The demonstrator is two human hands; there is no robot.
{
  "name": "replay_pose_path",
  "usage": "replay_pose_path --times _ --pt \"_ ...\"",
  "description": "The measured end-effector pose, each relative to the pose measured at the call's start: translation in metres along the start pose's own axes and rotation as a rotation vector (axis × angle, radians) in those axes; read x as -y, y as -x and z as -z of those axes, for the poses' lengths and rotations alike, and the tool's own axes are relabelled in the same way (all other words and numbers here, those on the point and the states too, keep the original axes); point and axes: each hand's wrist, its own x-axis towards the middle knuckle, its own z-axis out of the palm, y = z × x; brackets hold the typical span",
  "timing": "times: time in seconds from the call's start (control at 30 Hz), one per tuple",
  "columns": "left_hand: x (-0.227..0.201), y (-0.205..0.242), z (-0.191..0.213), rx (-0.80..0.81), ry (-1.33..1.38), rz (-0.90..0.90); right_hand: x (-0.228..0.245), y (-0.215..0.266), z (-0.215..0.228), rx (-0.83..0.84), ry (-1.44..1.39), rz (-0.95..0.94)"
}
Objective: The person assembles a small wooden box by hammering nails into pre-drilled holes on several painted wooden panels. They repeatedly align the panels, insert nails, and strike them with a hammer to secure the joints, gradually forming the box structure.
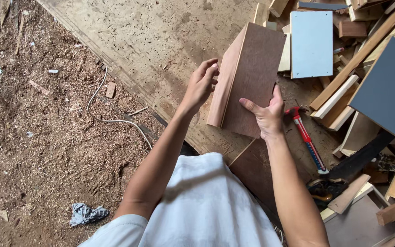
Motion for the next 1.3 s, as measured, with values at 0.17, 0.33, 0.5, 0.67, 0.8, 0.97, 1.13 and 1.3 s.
replay_pose_path --times 0.17,0.33,0.5,0.67,0.8,0.97,1.13,1.3 --pt "0.018 0.009 0.003 -0.007 0.008 0.046 -0.002 -0.002 0.002 -0.007 -0.055 -0.058" --pt "0.02 0.013 -0.001 0.007 0.037 0.044 0.001 0.001 0.002 -0.002 -0.053 -0.069" --pt "0.018 0.01 -0.007 0.014 -0.049 0.014 0.002 0.002 0.0 0.014 -0.076 -0.068" --pt "0.012 0.02 -0.02 0.072 -0.341 -0.046 -0.002 0.002 0.001 0.022 -0.105 -0.057" --pt "0.015 0.031 -0.041 0.13 -0.427 -0.174 -0.003 0.003 -0.001 0.015 -0.155 -0.088" --pt "0.027 0.032 -0.05 0.142 -0.379 -0.343 -0.003 0.002 0.0 0.012 -0.14 -0.08" --pt "0.032 0.03 -0.049 0.15 -0.372 -0.335 -0.001 0.001 0.0 0.011 -0.122 -0.082" --pt "0.032 0.029 -0.049 0.156 -0.387 -0.358 0.0 -0.002 -0.002 0.006 -0.138 -0.104"
